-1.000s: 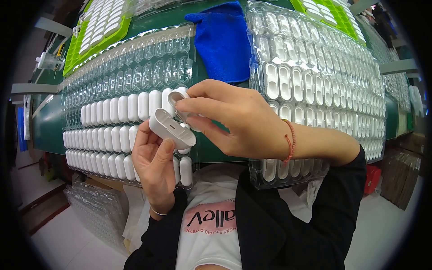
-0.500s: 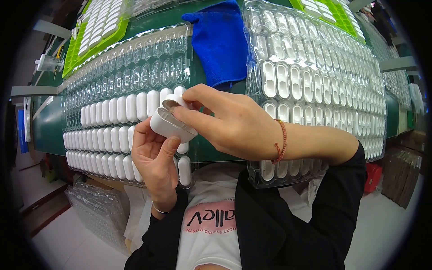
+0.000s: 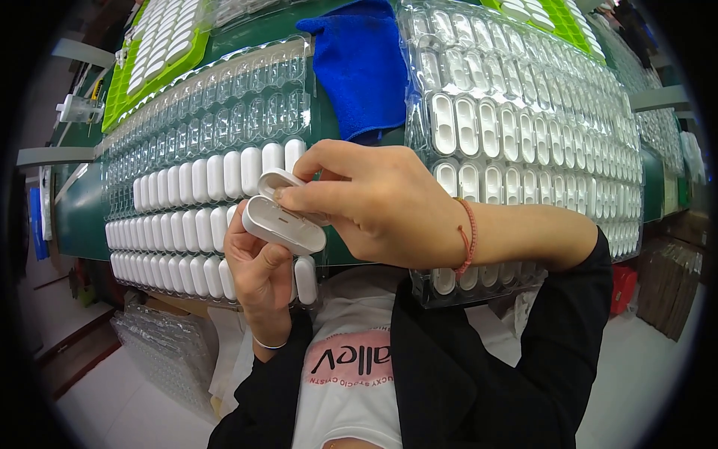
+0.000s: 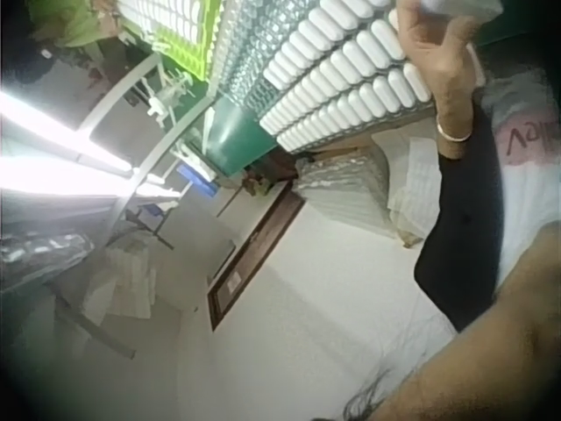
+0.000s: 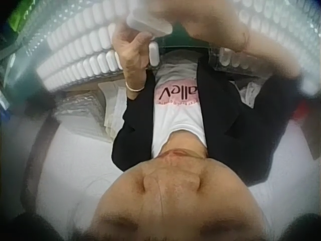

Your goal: The person assembles white plastic electronics cases by hand, attaching plastic lids to the cases at a manufacturing workstation.

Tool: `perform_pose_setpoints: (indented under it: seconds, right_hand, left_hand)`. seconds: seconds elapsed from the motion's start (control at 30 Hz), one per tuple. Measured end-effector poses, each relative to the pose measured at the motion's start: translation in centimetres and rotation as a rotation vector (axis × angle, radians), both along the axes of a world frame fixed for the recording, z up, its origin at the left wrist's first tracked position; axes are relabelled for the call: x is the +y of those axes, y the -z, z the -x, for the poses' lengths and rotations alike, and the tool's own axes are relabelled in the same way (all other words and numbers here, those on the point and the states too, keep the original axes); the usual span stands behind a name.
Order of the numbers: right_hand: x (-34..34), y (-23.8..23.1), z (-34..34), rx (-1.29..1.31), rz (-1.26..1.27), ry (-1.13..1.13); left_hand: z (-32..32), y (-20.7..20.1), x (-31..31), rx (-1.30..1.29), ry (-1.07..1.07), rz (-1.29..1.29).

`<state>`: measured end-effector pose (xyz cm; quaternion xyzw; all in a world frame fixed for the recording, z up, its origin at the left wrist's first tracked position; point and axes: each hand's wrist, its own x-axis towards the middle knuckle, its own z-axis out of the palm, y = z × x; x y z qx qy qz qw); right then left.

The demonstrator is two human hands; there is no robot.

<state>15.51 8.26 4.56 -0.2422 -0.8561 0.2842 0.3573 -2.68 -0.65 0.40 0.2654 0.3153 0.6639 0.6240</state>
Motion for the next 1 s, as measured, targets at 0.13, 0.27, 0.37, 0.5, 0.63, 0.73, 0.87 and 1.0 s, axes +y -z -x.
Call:
perform_pose_setpoints:
  seconds: [0.13, 0.27, 0.37, 0.5, 0.63, 0.73, 0.87, 1.0]
  right_hand:
    - [1.3, 0.3, 0.2, 0.054, 0.136, -0.075]
    - [1.4, 0.0, 0.6, 0.192, 0.084, -0.065]
    - [-0.4, -0.7, 1.2, 0.155, 0.107, -0.043]
    - [0.9, -2.2, 1.5, 0.059, 0.452, -0.094]
    - [7.8, -2.4, 0.7, -0.016, 0.357, 0.113]
    - [17.4, -1.2, -1.4, -0.034, -0.03, 0.336]
    - [28.1, -1.0, -6.7, -0.295, -0.385, 0.523]
    - [33.1, 1.7, -6.1, -0.366, -0.329, 0.557]
  left_hand:
    - [0.3, -0.2, -0.1, 0.005, 0.019, 0.07]
    - [0.1, -0.5, -0.1, 0.141, -0.083, 0.137]
    - [0.0, -1.4, 0.0, 0.147, -0.128, 0.107]
    - [0.0, -1.8, 0.1, 0.163, -0.128, 0.122]
    - [1.1, -3.1, -0.1, 0.373, -0.172, 0.104]
    - [2.9, -2.6, -1.6, 0.527, -0.238, 0.082]
    - [3.4, -2.3, -1.6, 0.651, -0.368, 0.126]
    - [4.1, -2.2, -1.5, 0.673, -0.442, 0.182]
